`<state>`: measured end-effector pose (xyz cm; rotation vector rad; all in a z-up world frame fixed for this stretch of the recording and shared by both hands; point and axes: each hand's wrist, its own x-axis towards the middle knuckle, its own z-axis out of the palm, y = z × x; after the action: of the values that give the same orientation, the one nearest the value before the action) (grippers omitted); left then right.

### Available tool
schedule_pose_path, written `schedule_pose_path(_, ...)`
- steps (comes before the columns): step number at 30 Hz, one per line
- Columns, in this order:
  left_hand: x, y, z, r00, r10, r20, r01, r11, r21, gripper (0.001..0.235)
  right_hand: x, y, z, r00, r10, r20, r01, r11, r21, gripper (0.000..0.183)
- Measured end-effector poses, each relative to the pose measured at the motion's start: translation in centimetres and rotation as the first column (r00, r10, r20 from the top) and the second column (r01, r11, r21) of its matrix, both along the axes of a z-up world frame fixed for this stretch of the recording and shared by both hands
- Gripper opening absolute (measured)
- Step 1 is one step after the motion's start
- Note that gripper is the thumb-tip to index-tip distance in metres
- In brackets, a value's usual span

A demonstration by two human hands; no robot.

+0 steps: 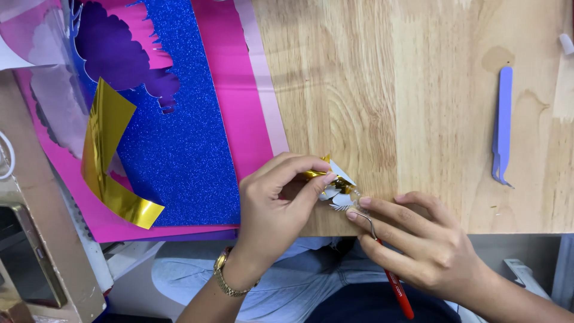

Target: Weeding intricate gold foil cutouts from a backing sheet using a specialized hook tool

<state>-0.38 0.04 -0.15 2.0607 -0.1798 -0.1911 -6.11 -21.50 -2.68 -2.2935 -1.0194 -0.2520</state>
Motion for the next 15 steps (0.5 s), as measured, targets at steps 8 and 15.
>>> schedule_pose_path(8, -0.38, 0.13, 0.12, 0.994, 0.109, 0.014, -0.109, 0.994, 0.022, 0.004, -0.26, -0.04, -0.36, 1.0, 0.0, 0.014, 0.001, 1.0, -0.018, 0.01)
schedule_pose_path(15, -0.75, 0.32, -0.15, 0.973, 0.216, -0.085, -0.22, 0.975, -0.034, 0.006, -0.09, 0.05, -0.23, 1.0, 0.004, 0.004, -0.004, 1.0, -0.025, 0.011)
